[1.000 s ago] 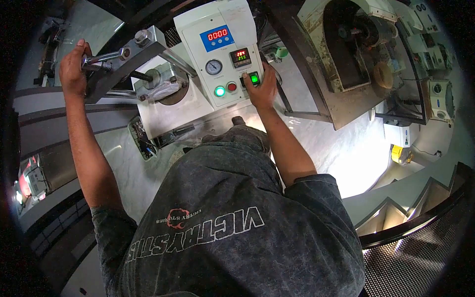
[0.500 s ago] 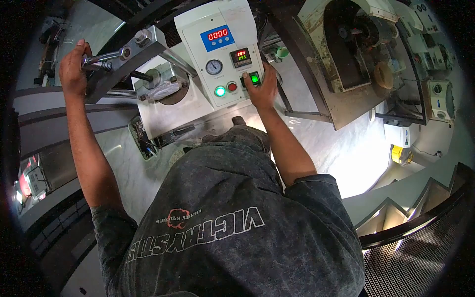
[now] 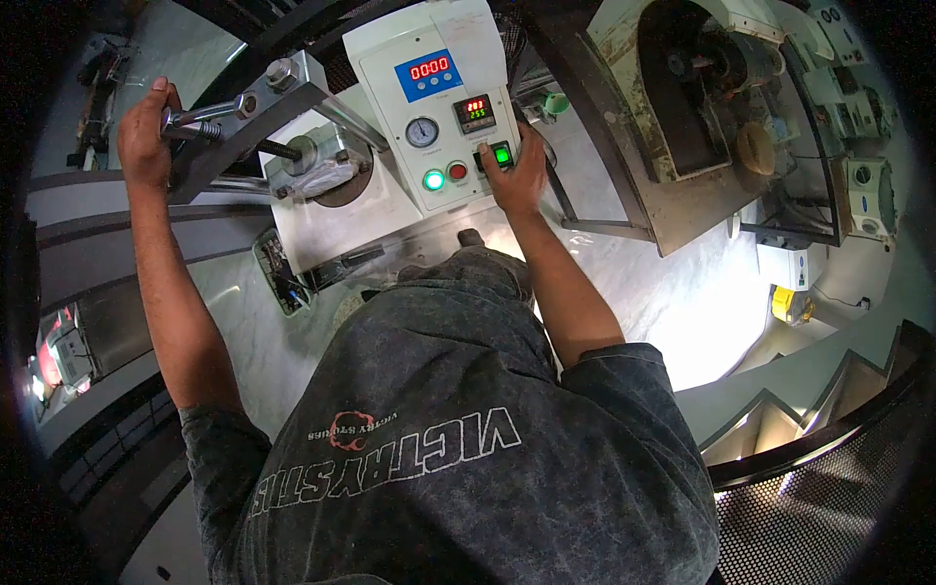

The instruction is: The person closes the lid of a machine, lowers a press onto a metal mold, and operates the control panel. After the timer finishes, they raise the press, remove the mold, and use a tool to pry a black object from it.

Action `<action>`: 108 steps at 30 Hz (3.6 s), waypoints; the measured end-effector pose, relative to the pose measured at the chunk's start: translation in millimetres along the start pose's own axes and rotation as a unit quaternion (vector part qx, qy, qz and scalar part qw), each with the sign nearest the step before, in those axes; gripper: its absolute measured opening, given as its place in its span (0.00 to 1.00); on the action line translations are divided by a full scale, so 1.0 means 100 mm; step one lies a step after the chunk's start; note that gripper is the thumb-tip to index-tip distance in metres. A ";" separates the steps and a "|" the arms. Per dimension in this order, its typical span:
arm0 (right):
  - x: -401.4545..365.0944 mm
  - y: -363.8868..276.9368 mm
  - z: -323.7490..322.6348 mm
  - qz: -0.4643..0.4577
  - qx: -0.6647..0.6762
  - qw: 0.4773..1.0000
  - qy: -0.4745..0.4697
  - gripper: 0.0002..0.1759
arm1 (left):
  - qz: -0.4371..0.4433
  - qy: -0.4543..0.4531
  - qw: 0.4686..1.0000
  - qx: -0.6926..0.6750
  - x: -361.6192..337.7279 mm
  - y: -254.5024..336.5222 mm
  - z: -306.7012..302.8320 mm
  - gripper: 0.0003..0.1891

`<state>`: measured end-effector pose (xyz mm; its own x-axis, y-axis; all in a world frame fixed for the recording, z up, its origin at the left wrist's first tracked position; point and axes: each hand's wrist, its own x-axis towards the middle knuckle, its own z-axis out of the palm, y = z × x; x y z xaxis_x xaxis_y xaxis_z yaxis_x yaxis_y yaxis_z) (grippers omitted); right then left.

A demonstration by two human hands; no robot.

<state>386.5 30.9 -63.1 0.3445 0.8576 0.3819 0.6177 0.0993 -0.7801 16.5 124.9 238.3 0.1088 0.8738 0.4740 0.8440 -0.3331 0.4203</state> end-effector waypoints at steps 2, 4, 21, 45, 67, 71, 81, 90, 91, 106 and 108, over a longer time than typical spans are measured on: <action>0.00 0.00 0.00 0.002 0.000 1.000 0.000 0.37 | 0.006 0.000 1.000 0.005 0.00 -0.03 0.00 0.24; 0.00 0.00 0.00 -0.003 -0.006 1.000 0.004 0.37 | -0.008 -0.002 1.000 0.004 0.01 -0.05 0.00 0.23; 0.00 0.00 0.00 -0.002 -0.003 1.000 0.001 0.36 | 0.010 0.024 0.999 -0.039 -0.01 -0.04 0.03 0.26; 0.00 0.02 0.00 0.001 -0.008 1.000 -0.005 0.38 | 0.001 -0.022 0.999 0.029 0.03 -0.16 -0.03 0.21; 0.00 -0.01 -0.01 -0.002 0.002 1.000 -0.004 0.36 | -0.007 0.022 0.999 -0.029 -0.01 -0.02 0.03 0.26; 0.00 0.00 0.01 -0.005 -0.005 1.000 0.005 0.36 | 0.023 0.040 0.999 -0.014 -0.02 -0.08 0.03 0.26; 0.00 -0.01 0.00 -0.006 -0.004 1.000 0.004 0.36 | 0.073 -0.007 0.993 0.095 0.01 -0.24 0.00 0.12; 0.01 -0.03 -0.01 -0.004 0.000 1.000 0.001 0.36 | -0.001 -0.026 1.000 0.017 0.03 -0.14 -0.04 0.19; 0.01 -0.04 -0.01 0.001 0.002 1.000 -0.002 0.36 | -0.009 -0.036 0.999 0.021 0.03 -0.12 -0.04 0.19; -0.01 0.03 0.01 0.000 -0.006 1.000 -0.005 0.38 | 0.038 -0.010 0.999 0.037 0.00 -0.13 0.00 0.17; -0.01 0.02 0.01 -0.002 -0.007 1.000 -0.002 0.37 | 0.016 -0.022 0.999 0.041 0.02 -0.10 -0.03 0.17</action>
<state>386.9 31.1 -65.6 0.3387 0.8594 0.3831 0.6295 0.0956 -0.7711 6.4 128.7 237.4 0.1571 0.8785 0.4512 0.8800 -0.3319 0.3399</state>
